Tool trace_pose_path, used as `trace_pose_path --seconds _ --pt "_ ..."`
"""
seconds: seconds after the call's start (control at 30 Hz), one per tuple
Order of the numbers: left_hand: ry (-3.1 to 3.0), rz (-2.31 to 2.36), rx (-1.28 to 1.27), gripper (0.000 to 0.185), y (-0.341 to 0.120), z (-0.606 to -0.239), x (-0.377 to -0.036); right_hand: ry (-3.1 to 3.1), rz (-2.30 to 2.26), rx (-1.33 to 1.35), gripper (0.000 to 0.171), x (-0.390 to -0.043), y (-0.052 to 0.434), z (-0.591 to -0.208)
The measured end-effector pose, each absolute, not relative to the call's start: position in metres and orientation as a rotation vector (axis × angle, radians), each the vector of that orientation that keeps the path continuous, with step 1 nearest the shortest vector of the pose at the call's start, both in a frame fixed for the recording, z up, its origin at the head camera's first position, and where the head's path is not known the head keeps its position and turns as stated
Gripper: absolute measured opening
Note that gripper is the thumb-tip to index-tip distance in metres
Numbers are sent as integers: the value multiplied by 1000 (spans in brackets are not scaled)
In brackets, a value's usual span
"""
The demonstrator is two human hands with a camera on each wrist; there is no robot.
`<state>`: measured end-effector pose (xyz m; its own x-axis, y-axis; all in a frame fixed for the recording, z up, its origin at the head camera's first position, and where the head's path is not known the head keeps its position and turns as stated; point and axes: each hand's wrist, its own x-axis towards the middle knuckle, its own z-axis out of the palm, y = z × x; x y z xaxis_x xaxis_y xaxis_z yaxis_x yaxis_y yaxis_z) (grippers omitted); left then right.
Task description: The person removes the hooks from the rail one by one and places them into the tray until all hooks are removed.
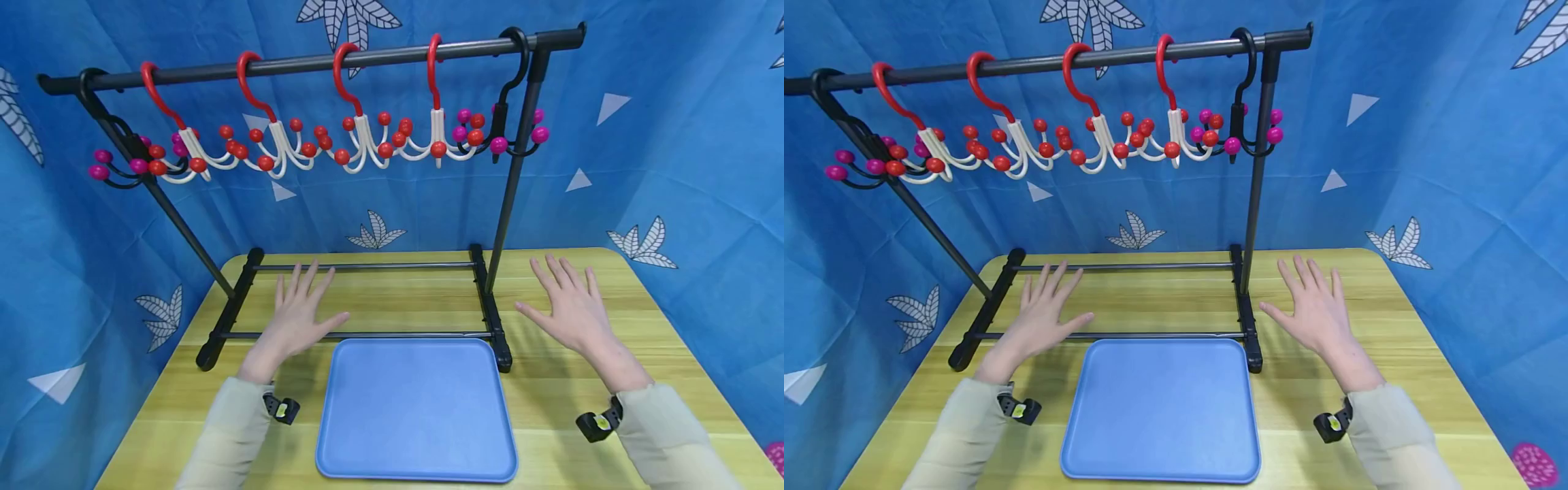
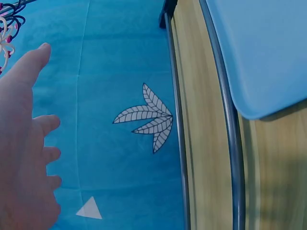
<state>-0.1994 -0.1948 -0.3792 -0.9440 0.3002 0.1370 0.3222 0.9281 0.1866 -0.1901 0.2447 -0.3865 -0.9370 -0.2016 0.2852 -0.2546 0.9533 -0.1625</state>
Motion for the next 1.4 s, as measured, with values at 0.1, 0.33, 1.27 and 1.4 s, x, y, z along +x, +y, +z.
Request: trace_pose_path --seconds 0.1,0.33,1.27,1.4 --pt "-2982 -313 -478 83 -198 -376 -199 -2812 279 349 81 -193 243 -382" --pt "-2962 -309 -474 83 -211 -367 -200 -2768 350 365 75 -209 235 -370" --pt "-2323 -397 -134 33 -286 -275 -206 -2475 1318 191 60 -279 195 -340" --pt "-2269 -415 -72 33 -293 -257 -206 -2480 1254 150 54 -281 194 -341"
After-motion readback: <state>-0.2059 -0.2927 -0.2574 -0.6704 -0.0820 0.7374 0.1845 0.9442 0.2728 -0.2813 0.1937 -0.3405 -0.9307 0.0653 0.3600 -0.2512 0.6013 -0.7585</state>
